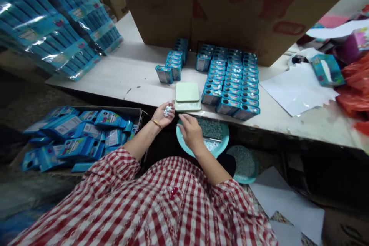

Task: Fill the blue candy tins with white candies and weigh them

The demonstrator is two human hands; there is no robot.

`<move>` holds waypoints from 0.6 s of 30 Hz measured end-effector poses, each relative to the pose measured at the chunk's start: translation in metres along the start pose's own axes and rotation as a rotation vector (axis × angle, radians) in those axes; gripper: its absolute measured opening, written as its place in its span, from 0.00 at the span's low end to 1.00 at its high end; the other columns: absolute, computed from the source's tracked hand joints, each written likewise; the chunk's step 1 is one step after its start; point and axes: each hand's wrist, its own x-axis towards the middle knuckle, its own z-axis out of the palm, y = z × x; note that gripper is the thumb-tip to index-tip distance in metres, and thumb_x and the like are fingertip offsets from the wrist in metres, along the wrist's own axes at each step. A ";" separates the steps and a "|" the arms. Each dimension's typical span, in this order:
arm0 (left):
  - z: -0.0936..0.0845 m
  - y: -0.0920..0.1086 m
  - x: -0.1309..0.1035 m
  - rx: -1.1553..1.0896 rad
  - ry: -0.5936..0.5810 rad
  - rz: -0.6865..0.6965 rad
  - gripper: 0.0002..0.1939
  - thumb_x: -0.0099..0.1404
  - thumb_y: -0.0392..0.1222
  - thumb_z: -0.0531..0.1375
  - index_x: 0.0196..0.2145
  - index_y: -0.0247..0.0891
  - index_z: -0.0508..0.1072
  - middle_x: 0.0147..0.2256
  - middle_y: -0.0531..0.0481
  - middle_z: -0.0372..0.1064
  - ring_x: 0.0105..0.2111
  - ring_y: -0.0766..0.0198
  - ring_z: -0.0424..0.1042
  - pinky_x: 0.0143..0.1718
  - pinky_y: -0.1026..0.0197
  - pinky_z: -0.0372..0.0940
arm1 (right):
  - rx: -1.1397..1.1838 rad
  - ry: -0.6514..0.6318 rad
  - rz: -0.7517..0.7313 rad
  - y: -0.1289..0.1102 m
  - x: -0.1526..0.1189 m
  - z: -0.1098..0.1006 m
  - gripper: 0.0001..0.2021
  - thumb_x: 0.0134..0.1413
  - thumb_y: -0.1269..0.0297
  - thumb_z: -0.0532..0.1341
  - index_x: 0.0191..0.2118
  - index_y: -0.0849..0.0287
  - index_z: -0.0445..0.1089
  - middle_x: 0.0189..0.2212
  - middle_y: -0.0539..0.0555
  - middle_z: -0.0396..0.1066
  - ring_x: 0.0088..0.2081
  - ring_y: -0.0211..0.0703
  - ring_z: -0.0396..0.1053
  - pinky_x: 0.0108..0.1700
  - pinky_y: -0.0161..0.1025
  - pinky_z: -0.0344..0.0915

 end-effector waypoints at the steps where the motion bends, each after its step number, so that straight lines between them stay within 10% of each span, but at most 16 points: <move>1: -0.004 -0.017 -0.014 -0.080 -0.019 -0.063 0.10 0.64 0.39 0.52 0.27 0.31 0.66 0.24 0.49 0.67 0.20 0.73 0.66 0.20 0.72 0.60 | -0.011 -0.033 -0.050 -0.011 -0.012 0.000 0.19 0.60 0.63 0.50 0.56 0.57 0.62 0.51 0.60 0.65 0.52 0.47 0.62 0.53 0.47 0.61; 8: -0.050 -0.131 -0.073 -0.234 0.092 -0.330 0.16 0.66 0.39 0.47 0.29 0.31 0.70 0.30 0.43 0.73 0.34 0.62 0.74 0.42 0.60 0.67 | -0.183 -0.356 -0.056 -0.044 -0.081 0.013 0.14 0.55 0.74 0.54 0.46 0.62 0.67 0.39 0.61 0.69 0.40 0.49 0.66 0.37 0.44 0.68; 18: -0.057 -0.136 -0.077 -0.220 0.080 -0.421 0.17 0.66 0.39 0.47 0.22 0.33 0.67 0.18 0.50 0.66 0.19 0.68 0.68 0.29 0.64 0.66 | -0.064 -0.235 -0.204 -0.026 -0.097 0.009 0.11 0.55 0.73 0.55 0.42 0.59 0.70 0.36 0.57 0.71 0.37 0.44 0.68 0.37 0.36 0.67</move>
